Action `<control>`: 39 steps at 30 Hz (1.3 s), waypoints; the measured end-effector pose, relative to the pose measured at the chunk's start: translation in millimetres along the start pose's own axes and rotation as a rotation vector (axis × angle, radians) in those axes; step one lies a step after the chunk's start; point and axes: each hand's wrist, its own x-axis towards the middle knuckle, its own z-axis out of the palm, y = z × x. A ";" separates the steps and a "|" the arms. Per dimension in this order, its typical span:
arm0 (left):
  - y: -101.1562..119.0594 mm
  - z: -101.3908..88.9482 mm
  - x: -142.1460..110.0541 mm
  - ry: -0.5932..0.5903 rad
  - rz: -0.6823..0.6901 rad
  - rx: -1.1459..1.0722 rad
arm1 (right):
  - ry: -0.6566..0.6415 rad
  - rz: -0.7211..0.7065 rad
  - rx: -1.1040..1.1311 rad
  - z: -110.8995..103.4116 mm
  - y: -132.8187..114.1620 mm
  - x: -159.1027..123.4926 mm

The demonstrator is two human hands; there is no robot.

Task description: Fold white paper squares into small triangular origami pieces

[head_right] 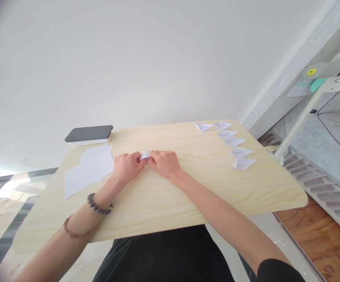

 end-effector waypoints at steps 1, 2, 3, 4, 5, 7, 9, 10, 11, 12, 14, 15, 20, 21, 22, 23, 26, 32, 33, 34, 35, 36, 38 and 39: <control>-0.5 0.1 0.1 0.001 0.002 -0.024 | 0.005 -0.005 0.005 0.1 0.0 0.2; -1.2 0.5 0.3 0.004 0.002 -0.063 | 0.010 -0.011 0.012 0.0 0.1 0.3; -1.9 1.1 0.5 0.005 0.007 -0.126 | 0.014 -0.017 0.021 -0.3 0.2 0.5; -2.8 1.9 0.7 0.003 0.017 -0.213 | 0.017 -0.021 0.033 -0.8 0.3 0.6; -3.8 2.9 1.1 -0.005 0.030 -0.322 | 0.018 -0.019 0.052 -1.3 0.5 0.6; -6.1 5.1 2.0 -0.040 0.044 -0.569 | 0.012 0.000 0.115 -2.6 1.0 0.6; -9.0 6.6 3.0 -0.100 0.034 -0.799 | 0.008 0.021 0.199 -3.4 2.3 0.3; -10.5 6.6 3.5 -0.137 0.025 -0.902 | 0.009 0.023 0.237 -3.6 3.2 0.2; -12.1 6.0 3.9 -0.178 0.021 -1.000 | 0.013 0.016 0.265 -3.6 4.4 -0.1; -13.6 4.8 4.2 -0.220 0.024 -1.097 | 0.020 0.005 0.281 -3.4 5.7 -0.4; -16.4 1.1 4.8 -0.295 0.033 -1.277 | 0.037 -0.024 0.283 -2.6 8.7 -1.0; -17.4 -0.9 5.0 -0.326 0.032 -1.355 | 0.046 -0.037 0.273 -2.1 10.1 -1.4; -18.1 -4.3 5.2 -0.369 -0.012 -1.422 | 0.074 -0.099 0.194 0.4 12.7 -3.2; -17.8 -3.2 5.1 -0.356 -0.019 -1.395 | 0.074 -0.104 0.184 0.6 12.4 -3.4; -17.7 -1.9 5.1 -0.343 -0.026 -1.375 | 0.074 -0.105 0.178 0.5 11.9 -3.5; -17.6 -0.6 5.1 -0.335 -0.030 -1.364 | 0.070 -0.105 0.179 0.1 11.4 -3.6; -18.1 2.4 5.4 -0.327 -0.029 -1.381 | 0.053 -0.092 0.227 -3.0 9.9 -3.5; -18.5 4.6 6.0 -0.266 -0.052 -1.422 | 0.016 -0.024 0.475 -9.0 10.2 -3.3; -18.5 5.1 6.0 -0.255 -0.057 -1.417 | 0.014 0.008 0.510 -8.6 10.9 -3.0; -18.4 5.7 6.0 -0.245 -0.061 -1.409 | 0.012 0.040 0.538 -8.0 11.7 -2.6; -18.4 6.2 6.0 -0.237 -0.067 -1.399 | 0.006 0.064 0.558 -7.2 12.5 -2.1; -18.5 6.8 6.0 -0.231 -0.072 -1.388 | -0.007 0.074 0.571 -6.4 13.3 -1.5; -18.5 7.9 6.0 -0.224 -0.082 -1.378 | -0.039 0.067 0.583 -5.6 14.5 0.0; -18.5 8.2 6.0 -0.221 -0.084 -1.379 | -0.051 0.057 0.589 -5.6 14.8 0.7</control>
